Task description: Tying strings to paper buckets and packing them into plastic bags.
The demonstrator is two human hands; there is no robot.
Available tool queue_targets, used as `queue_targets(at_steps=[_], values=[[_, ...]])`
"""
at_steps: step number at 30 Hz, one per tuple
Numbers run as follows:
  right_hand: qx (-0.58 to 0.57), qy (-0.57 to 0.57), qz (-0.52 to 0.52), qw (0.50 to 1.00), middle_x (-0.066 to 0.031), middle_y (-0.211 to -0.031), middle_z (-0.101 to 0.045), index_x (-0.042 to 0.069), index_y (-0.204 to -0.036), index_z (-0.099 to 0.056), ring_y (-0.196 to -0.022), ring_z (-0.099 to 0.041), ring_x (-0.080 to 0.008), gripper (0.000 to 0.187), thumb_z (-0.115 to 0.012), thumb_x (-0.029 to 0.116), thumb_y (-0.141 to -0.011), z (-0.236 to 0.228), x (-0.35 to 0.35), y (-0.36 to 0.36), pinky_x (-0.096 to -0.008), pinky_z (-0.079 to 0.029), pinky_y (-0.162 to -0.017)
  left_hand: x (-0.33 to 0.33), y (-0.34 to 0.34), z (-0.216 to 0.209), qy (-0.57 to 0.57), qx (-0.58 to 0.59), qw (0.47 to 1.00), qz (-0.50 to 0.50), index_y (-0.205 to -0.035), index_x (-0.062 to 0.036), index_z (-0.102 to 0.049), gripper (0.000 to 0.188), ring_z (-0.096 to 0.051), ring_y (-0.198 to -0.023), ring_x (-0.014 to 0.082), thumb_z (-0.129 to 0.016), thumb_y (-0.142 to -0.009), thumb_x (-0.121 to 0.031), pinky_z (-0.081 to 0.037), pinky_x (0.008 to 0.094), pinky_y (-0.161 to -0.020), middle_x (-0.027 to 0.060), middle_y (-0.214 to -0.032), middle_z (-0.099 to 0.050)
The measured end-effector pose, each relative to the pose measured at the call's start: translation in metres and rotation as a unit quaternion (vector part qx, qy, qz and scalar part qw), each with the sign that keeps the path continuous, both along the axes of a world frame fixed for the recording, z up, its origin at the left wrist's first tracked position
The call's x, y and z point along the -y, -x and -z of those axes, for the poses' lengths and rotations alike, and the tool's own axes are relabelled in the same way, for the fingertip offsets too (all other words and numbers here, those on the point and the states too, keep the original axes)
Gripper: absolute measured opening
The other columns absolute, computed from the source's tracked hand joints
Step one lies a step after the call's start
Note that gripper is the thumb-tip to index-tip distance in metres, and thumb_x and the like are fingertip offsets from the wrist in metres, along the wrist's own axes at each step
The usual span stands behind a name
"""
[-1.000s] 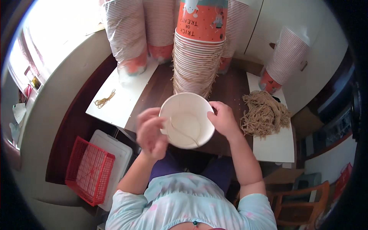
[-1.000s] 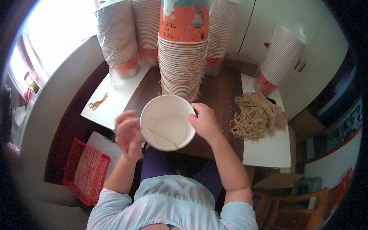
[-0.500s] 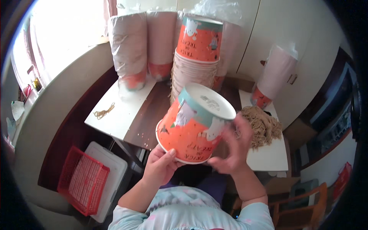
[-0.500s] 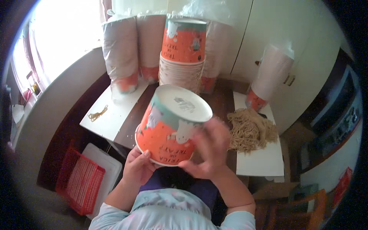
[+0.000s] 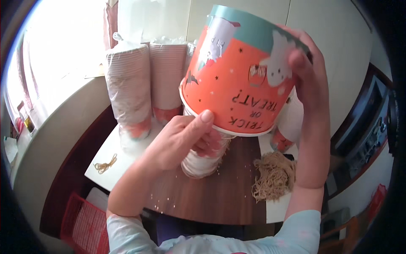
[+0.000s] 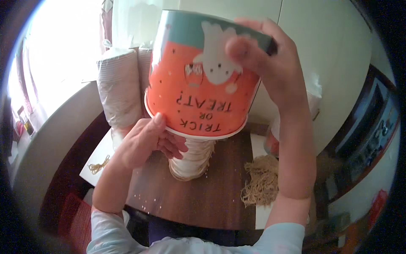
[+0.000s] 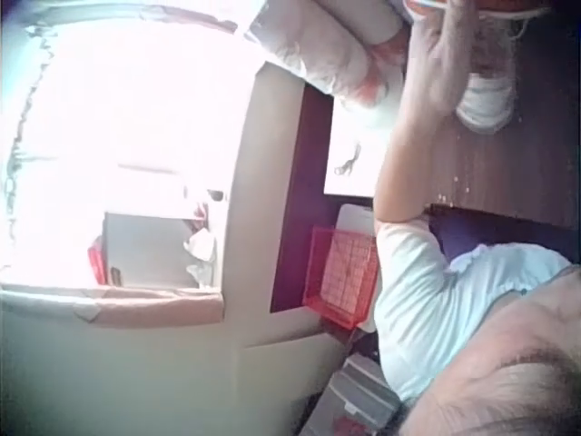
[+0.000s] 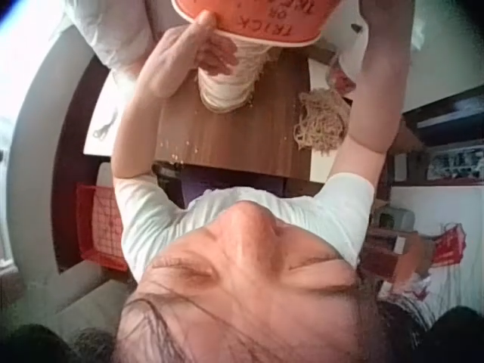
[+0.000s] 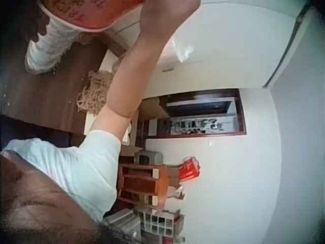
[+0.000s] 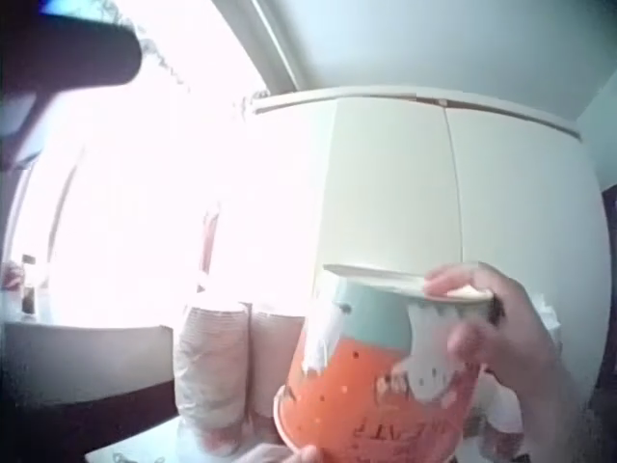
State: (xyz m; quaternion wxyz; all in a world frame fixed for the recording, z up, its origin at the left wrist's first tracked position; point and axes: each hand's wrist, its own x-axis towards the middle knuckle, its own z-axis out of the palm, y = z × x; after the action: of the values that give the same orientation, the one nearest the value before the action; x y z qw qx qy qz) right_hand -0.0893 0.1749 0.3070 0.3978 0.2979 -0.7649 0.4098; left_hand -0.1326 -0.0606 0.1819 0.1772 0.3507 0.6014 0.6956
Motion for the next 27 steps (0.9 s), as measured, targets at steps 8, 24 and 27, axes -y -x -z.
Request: queue_targets(at_steps=[8, 24, 27], values=[[-0.074, 0.0, 0.051, 0.996, -0.016, -0.12, -0.055, 0.0, -0.108, -0.06, -0.111, -0.054, -0.0232, 0.087, -0.078, 0.065, -0.053, -0.033, 0.02, 0.022, -0.0355, -0.043, -0.096, -0.002, 0.025, -0.028, -0.144, -0.017, 0.988, -0.049, -0.1, 0.0029, -0.06, 0.035, -0.058, -0.072, 0.0074, -0.047, -0.1, -0.03, -0.048, 0.0219, -0.065, 0.0034, -0.084, -0.063], [0.056, -0.199, 0.096, 0.974, -0.0239, -0.127, -0.044, 0.004, -0.117, -0.051, -0.119, -0.046, -0.0398, 0.074, -0.08, 0.048, -0.065, 0.053, -0.015, 0.1, -0.046, -0.038, -0.101, -0.004, 0.098, 0.022, -0.076, -0.039, 0.942, -0.325, -0.11, 0.0008, -0.056, 0.031, -0.052, -0.09, 0.0099, -0.059, -0.092, -0.024, -0.042, 0.024, -0.078, 0.0067, -0.101, -0.06], [0.062, -0.206, 0.108, 0.971, -0.0248, -0.131, -0.041, 0.006, -0.124, -0.048, -0.121, -0.043, -0.0424, 0.078, -0.08, 0.047, -0.066, 0.066, -0.022, 0.092, -0.0473, -0.036, -0.103, -0.023, 0.094, 0.017, -0.035, -0.102, 0.95, -0.293, -0.142, 0.0005, -0.029, 0.068, -0.037, -0.13, 0.0267, -0.055, -0.092, -0.039, -0.031, 0.0375, -0.107, 0.0178, -0.142, -0.035]])
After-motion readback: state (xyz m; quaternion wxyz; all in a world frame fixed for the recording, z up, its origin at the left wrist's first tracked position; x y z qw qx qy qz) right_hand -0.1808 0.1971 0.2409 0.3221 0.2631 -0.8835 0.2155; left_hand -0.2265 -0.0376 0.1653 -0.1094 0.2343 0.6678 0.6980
